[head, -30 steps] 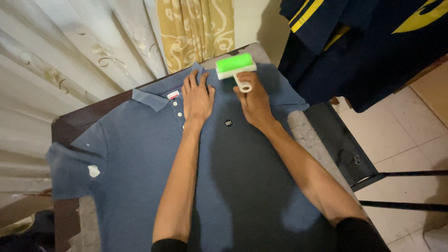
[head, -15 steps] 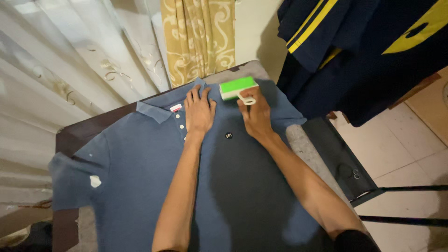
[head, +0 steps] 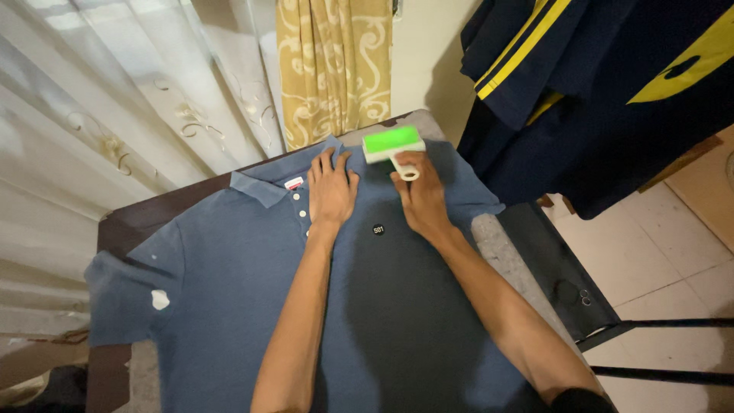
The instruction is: The person lays a blue polo shirt flat on a table and smooths it out. They then use a green lint roller to roll over the shirt's surface, removing lint and debris from the collar, sleeves, and body.
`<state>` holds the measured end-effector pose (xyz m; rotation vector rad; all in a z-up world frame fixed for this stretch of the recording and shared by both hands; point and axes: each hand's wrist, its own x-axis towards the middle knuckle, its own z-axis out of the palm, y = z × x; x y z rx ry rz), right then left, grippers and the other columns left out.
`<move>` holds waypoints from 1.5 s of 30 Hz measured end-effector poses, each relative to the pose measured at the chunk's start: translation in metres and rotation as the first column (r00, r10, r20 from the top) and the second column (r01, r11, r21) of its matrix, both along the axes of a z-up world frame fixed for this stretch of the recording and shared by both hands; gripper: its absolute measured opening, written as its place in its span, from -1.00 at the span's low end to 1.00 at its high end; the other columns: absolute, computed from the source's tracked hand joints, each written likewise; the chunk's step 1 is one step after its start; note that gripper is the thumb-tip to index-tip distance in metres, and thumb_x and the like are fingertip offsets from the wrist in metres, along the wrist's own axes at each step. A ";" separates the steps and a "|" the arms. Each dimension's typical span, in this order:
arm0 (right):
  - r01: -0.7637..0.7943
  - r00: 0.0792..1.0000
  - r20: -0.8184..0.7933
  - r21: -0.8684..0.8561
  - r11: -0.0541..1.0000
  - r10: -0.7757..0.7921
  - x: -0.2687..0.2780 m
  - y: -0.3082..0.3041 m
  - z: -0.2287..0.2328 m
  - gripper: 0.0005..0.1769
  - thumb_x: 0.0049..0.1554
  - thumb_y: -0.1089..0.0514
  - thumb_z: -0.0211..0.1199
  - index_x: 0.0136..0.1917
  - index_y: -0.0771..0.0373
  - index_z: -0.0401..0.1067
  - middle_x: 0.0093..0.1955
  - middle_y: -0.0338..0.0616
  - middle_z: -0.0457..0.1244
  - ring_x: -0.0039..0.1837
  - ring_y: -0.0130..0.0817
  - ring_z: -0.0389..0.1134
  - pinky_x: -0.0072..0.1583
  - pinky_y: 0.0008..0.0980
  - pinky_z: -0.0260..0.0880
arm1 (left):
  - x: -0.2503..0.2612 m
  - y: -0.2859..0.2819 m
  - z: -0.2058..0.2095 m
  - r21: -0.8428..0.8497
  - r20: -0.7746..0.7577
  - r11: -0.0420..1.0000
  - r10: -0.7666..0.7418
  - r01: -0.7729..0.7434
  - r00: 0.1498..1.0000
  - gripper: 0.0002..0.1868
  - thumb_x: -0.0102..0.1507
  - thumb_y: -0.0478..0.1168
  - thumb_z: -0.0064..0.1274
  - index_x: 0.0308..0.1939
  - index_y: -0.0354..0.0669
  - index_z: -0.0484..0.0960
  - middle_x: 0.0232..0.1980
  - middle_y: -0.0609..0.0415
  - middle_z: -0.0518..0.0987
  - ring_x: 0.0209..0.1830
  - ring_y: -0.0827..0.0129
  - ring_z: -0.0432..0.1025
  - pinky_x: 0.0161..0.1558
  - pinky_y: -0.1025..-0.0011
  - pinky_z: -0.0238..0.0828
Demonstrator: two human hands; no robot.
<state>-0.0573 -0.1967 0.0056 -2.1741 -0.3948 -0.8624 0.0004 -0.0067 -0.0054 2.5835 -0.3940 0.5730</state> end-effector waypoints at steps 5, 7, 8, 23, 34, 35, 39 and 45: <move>0.008 0.995 0.104 -0.020 1.000 -0.006 0.002 0.001 0.000 -0.64 0.27 0.12 0.24 0.26 0.27 0.26 0.22 -0.01 0.29 0.19 0.02 0.35 0.23 -0.15 0.33 | 0.001 0.000 0.003 0.006 -0.024 1.000 0.012 -0.012 1.000 -0.53 0.30 -0.15 -0.03 0.29 -0.14 0.51 0.39 -0.14 0.34 0.43 -0.01 0.14 0.39 0.06 0.05; 0.029 1.000 -0.007 0.050 0.998 -0.028 0.001 0.001 -0.002 -0.73 0.33 0.13 0.24 0.23 0.21 0.27 0.19 -0.07 0.29 0.17 -0.05 0.37 0.24 -0.19 0.37 | 0.000 0.000 0.002 0.009 -0.022 1.000 0.014 -0.014 1.000 -0.54 0.31 -0.15 -0.04 0.29 -0.15 0.51 0.39 -0.14 0.33 0.43 0.00 0.14 0.39 0.06 0.05; 0.042 0.997 -0.065 0.083 0.996 -0.037 0.000 0.001 -0.003 -0.77 0.36 0.14 0.25 0.21 0.19 0.28 0.18 -0.10 0.29 0.17 -0.09 0.37 0.24 -0.21 0.38 | 0.000 -0.001 0.002 0.010 -0.019 1.000 0.017 -0.016 1.000 -0.54 0.32 -0.15 -0.05 0.29 -0.15 0.50 0.40 -0.14 0.33 0.44 0.00 0.14 0.40 0.06 0.05; -0.172 0.985 0.025 0.149 0.974 0.170 -0.013 -0.004 0.006 -0.78 0.38 0.25 0.13 0.23 0.26 0.16 0.19 0.06 0.23 0.20 -0.05 0.36 0.25 -0.23 0.36 | 0.001 0.000 0.000 0.006 -0.029 1.000 0.003 -0.002 1.000 -0.54 0.32 -0.14 -0.03 0.29 -0.14 0.51 0.41 -0.13 0.33 0.44 -0.02 0.13 0.41 0.04 0.05; -0.276 0.915 -0.187 0.354 0.894 0.356 -0.104 -0.061 0.011 -0.92 0.44 0.18 -0.13 0.13 0.24 0.12 0.15 -0.05 0.16 0.08 -0.33 0.25 0.18 -0.29 0.35 | -0.004 0.001 0.000 0.032 -0.013 0.997 -0.067 0.067 0.998 -0.57 0.30 -0.16 0.00 0.26 -0.02 0.56 0.46 -0.05 0.29 0.43 -0.10 0.11 0.39 -0.03 0.03; -0.309 0.912 -0.157 0.341 0.888 0.378 -0.112 -0.068 0.013 -0.90 0.46 0.16 -0.16 0.11 0.22 0.10 0.14 -0.07 0.17 0.09 -0.34 0.25 0.19 -0.29 0.37 | -0.003 0.002 0.001 0.041 -0.012 0.997 -0.066 0.066 0.998 -0.58 0.30 -0.16 -0.01 0.26 -0.01 0.56 0.46 -0.04 0.28 0.44 -0.10 0.11 0.40 -0.03 0.03; -0.249 0.913 -0.242 0.305 0.919 0.328 -0.145 -0.089 0.023 -0.77 0.43 0.08 -0.31 0.09 0.20 0.14 0.08 -0.07 0.18 0.06 -0.34 0.31 0.14 -0.30 0.46 | -0.005 0.002 0.005 0.026 -0.029 0.997 -0.073 0.073 0.997 -0.57 0.30 -0.17 -0.01 0.26 -0.01 0.56 0.47 -0.03 0.28 0.45 -0.08 0.11 0.40 -0.03 0.02; -0.207 0.917 -0.282 0.267 0.941 0.282 -0.166 -0.105 0.032 -0.76 0.44 0.05 -0.25 0.06 0.22 0.13 0.03 -0.02 0.19 0.03 -0.28 0.32 0.12 -0.25 0.42 | -0.006 0.001 0.007 0.024 -0.045 0.998 -0.059 0.060 0.997 -0.57 0.31 -0.17 -0.03 0.28 -0.01 0.55 0.46 -0.03 0.28 0.45 -0.10 0.09 0.41 -0.02 0.00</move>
